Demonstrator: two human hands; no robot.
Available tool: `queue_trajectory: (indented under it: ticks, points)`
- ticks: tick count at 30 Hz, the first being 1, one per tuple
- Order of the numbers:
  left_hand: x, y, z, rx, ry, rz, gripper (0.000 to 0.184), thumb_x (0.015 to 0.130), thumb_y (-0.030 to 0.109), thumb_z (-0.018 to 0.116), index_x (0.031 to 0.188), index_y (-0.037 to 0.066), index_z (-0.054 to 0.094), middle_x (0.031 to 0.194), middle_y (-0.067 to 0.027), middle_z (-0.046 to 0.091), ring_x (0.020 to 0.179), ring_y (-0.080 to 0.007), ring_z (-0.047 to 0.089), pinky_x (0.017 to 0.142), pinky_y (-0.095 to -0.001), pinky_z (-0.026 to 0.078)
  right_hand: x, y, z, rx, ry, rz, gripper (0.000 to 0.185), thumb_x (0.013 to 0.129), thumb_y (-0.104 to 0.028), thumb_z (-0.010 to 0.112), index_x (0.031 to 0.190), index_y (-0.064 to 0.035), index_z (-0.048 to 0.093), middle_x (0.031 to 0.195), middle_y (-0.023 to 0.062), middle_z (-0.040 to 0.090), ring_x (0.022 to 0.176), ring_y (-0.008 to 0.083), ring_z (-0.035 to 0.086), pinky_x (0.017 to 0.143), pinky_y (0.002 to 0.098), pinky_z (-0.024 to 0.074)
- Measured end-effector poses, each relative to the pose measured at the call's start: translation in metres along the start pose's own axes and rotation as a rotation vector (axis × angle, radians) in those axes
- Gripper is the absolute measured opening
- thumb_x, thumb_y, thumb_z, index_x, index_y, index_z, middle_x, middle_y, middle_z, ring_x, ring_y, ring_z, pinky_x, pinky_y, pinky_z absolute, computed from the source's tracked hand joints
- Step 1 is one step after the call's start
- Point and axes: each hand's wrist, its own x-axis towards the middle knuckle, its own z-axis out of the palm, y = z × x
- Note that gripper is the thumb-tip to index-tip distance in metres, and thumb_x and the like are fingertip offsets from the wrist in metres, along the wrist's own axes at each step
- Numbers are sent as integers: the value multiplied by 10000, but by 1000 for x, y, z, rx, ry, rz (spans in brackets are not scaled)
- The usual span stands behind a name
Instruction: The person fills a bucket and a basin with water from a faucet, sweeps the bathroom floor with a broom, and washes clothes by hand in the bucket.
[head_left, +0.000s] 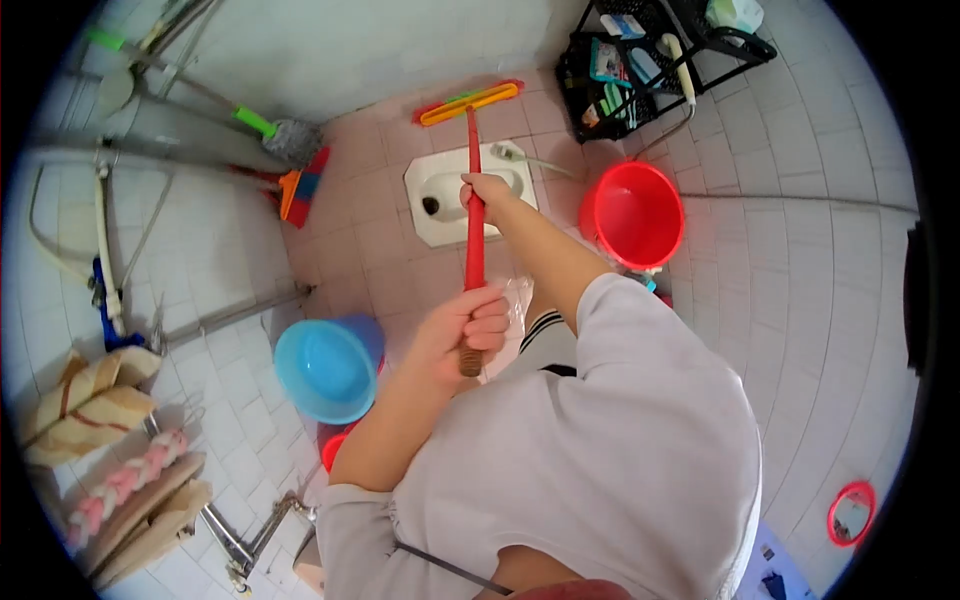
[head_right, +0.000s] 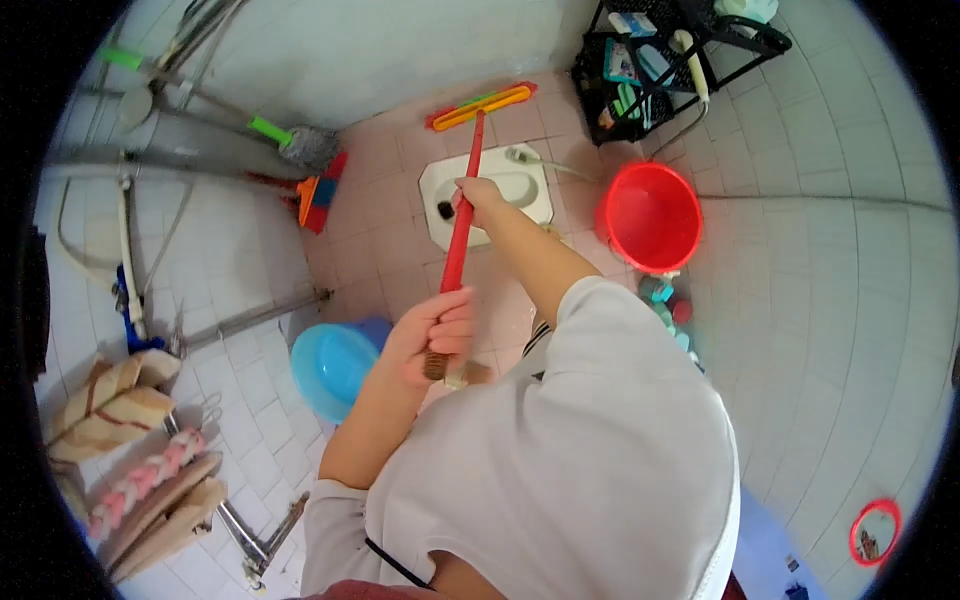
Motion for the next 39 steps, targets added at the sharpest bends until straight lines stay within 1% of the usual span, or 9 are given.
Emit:
queue_trajectory:
  ticks: [4, 5, 12, 14, 20, 24, 27, 35, 39]
  points:
    - [123, 4, 75, 47, 22, 17, 193, 820, 46, 449, 671, 83, 333, 547, 29, 331, 419, -47, 310, 332, -177, 273, 66, -109, -55, 39, -130, 96, 189, 817, -103, 466, 649, -41, 406, 494, 36, 419, 374, 147, 393, 342, 263, 317]
    - [154, 4, 93, 44, 28, 14, 193, 820, 46, 449, 671, 83, 333, 547, 29, 331, 419, -47, 310, 332, -177, 273, 80, -130, -70, -94, -181, 58, 183, 830, -108, 468, 691, -59, 359, 516, -14, 360, 391, 52, 352, 321, 161, 293]
    - [300, 18, 152, 107, 114, 35, 172, 786, 10, 436, 656, 81, 349, 560, 13, 333, 436, -53, 301, 357, -194, 274, 149, -242, -159, -170, -97, 82, 228, 801, -98, 471, 606, -90, 352, 508, -27, 377, 375, 50, 342, 325, 171, 289]
    - [321, 14, 155, 138, 171, -23, 156, 786, 29, 443, 662, 79, 363, 555, 15, 336, 438, -50, 309, 368, -198, 287, 167, -252, -175, -397, -56, 39, 213, 779, -92, 481, 600, -91, 365, 502, -21, 390, 365, 52, 345, 321, 184, 289]
    - [301, -14, 196, 401, 224, 50, 99, 773, 36, 442, 698, 66, 384, 529, -28, 369, 434, -141, 364, 393, -270, 342, 110, -278, -166, -419, -89, -13, 174, 758, -73, 503, 613, -80, 407, 478, -10, 397, 344, 77, 347, 317, 212, 272]
    - [303, 1, 202, 287, 186, 31, 96, 758, 33, 466, 718, 72, 388, 528, -19, 357, 435, -112, 344, 396, -247, 308, 112, -280, -159, -391, -48, -3, 155, 746, -62, 514, 628, -68, 414, 473, 4, 390, 350, 83, 352, 325, 222, 284]
    - [312, 29, 202, 232, 195, 27, 116, 756, 35, 480, 715, 79, 381, 531, -6, 348, 439, -95, 332, 388, -242, 287, 153, -281, -159, -545, -28, -65, 130, 726, -74, 498, 621, 1, 503, 513, 69, 497, 414, 149, 478, 369, 248, 369]
    - [253, 12, 265, 196, 196, 36, 126, 759, 47, 462, 666, 55, 377, 524, -31, 375, 439, -128, 392, 400, -266, 350, 70, -314, -103, -425, -131, 18, 168, 769, -54, 485, 609, -55, 432, 508, -9, 414, 380, 70, 376, 347, 192, 295]
    - [296, 35, 228, 255, 142, 34, 154, 747, 25, 463, 629, 44, 367, 524, -33, 368, 449, -133, 393, 403, -273, 355, 127, -300, -133, -389, -83, -18, 135, 759, -72, 481, 633, -50, 438, 491, 4, 408, 373, 80, 376, 336, 208, 296]
